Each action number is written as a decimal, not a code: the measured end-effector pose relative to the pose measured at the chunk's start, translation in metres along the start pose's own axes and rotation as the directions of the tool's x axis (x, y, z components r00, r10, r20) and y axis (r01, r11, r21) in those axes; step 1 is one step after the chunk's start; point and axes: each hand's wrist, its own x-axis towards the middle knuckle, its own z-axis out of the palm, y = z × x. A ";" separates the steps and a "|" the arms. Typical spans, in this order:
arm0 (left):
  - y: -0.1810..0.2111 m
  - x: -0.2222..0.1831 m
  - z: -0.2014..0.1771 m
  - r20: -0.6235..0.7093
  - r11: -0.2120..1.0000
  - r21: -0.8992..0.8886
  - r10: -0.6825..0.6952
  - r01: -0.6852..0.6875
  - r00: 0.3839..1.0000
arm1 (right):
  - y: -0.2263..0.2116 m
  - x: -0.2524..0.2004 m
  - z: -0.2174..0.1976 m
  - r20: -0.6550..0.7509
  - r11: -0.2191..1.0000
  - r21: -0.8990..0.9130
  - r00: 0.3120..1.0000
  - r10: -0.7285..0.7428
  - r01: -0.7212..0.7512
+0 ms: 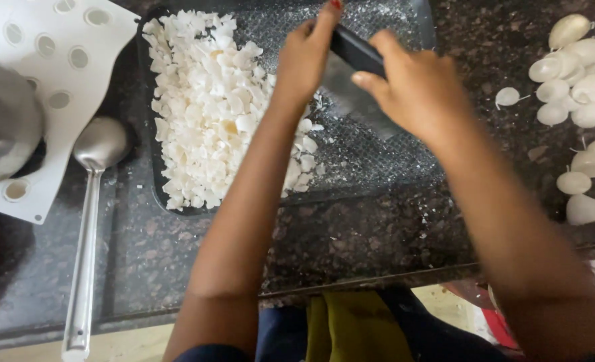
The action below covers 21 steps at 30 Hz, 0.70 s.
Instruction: The recorder uses a bench scraper to crush chunks of white wax on a metal tray into smaller pieces.
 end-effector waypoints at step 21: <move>0.019 -0.062 0.008 0.393 0.538 0.615 0.424 -0.576 0.816 | 0.073 -0.073 -0.040 -0.107 0.956 0.199 0.965 0.238 -0.214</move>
